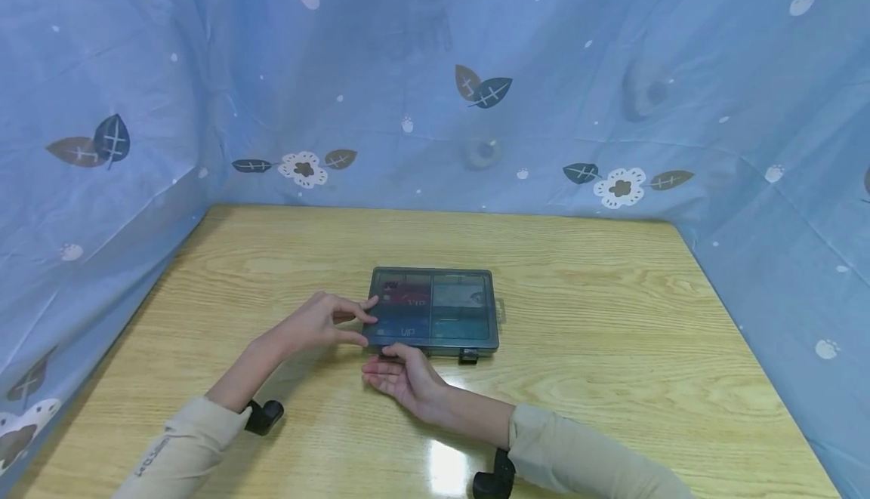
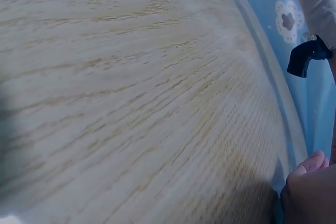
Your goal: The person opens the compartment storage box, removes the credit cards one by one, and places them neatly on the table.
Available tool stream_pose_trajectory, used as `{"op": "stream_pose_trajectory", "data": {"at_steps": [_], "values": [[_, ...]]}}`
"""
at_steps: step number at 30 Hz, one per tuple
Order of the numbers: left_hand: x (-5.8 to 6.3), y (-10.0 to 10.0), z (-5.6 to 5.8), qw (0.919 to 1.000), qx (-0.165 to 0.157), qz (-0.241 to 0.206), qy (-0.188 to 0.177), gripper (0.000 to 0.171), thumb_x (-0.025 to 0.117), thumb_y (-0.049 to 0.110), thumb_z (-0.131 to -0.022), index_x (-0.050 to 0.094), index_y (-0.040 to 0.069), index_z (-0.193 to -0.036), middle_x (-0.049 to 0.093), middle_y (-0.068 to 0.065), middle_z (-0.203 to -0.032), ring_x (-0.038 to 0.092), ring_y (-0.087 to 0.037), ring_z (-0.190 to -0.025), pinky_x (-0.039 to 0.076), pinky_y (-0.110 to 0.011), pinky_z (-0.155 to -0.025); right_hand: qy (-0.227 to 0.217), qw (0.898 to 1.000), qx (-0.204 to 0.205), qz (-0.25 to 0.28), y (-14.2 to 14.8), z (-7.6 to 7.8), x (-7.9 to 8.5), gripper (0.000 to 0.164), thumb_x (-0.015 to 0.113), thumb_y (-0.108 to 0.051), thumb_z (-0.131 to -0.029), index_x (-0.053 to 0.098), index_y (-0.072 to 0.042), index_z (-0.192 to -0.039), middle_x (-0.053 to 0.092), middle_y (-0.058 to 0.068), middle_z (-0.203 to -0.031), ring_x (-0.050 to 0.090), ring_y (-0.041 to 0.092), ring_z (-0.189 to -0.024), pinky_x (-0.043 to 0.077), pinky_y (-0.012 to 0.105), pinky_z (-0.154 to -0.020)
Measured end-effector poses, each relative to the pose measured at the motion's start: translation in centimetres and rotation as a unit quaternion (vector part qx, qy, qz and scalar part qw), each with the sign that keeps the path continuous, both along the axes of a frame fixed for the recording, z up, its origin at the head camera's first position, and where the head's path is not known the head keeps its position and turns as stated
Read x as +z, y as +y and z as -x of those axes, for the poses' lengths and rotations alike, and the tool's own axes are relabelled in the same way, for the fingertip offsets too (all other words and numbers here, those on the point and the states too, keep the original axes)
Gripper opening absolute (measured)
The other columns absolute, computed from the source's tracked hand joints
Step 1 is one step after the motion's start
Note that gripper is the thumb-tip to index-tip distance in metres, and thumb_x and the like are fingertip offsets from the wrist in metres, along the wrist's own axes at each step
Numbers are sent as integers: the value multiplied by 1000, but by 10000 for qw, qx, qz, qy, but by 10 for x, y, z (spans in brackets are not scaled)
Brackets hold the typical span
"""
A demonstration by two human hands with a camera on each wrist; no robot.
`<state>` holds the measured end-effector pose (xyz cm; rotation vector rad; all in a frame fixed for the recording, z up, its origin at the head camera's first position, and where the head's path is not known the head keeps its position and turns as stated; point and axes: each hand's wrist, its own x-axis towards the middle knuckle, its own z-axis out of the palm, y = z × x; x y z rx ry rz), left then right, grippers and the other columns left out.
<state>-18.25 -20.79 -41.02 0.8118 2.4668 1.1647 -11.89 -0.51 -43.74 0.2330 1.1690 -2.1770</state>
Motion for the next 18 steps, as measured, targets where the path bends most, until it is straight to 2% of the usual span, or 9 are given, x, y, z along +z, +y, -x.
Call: {"op": "stream_pose_trajectory", "data": {"at_steps": [7, 11, 14, 18], "values": [[1, 0, -1, 10000, -8, 38, -43, 33, 78, 23, -79, 72, 9, -108, 49, -15, -138, 54, -31, -120, 48, -40, -98, -162, 9990, 402, 64, 5, 4, 1, 34, 42, -4, -100, 44, 19, -124, 61, 12, -95, 64, 20, -95, 48, 33, -101], [1, 1, -1, 10000, -11, 71, -32, 33, 77, 26, -79, 72, 11, -108, 49, -15, -138, 54, -30, -120, 47, -40, -98, -313, 9975, 629, -103, 13, 5, 0, 34, 42, -3, -101, 44, 19, -127, 65, 16, -101, 64, 26, -103, 48, 31, -101], [1, 1, -1, 10000, 6, 78, -26, 33, 77, 25, -79, 72, 11, -108, 49, -14, -138, 54, -30, -121, 46, -40, -99, -324, 9946, 905, -394, 21, 5, 0, 32, 44, -6, -102, 48, 17, -124, 70, 13, -93, 69, 24, -96, 52, 27, -93], [2, 0, -2, 10000, 4, 66, -30, 32, 77, 24, -79, 72, 11, -108, 49, -15, -138, 53, -30, -121, 47, -41, -98, -83, 9872, 1347, -849, 34, 3, 1, 31, 42, -7, -102, 57, 18, -113, 71, 12, -84, 71, 18, -83, 56, 22, -83]]}}
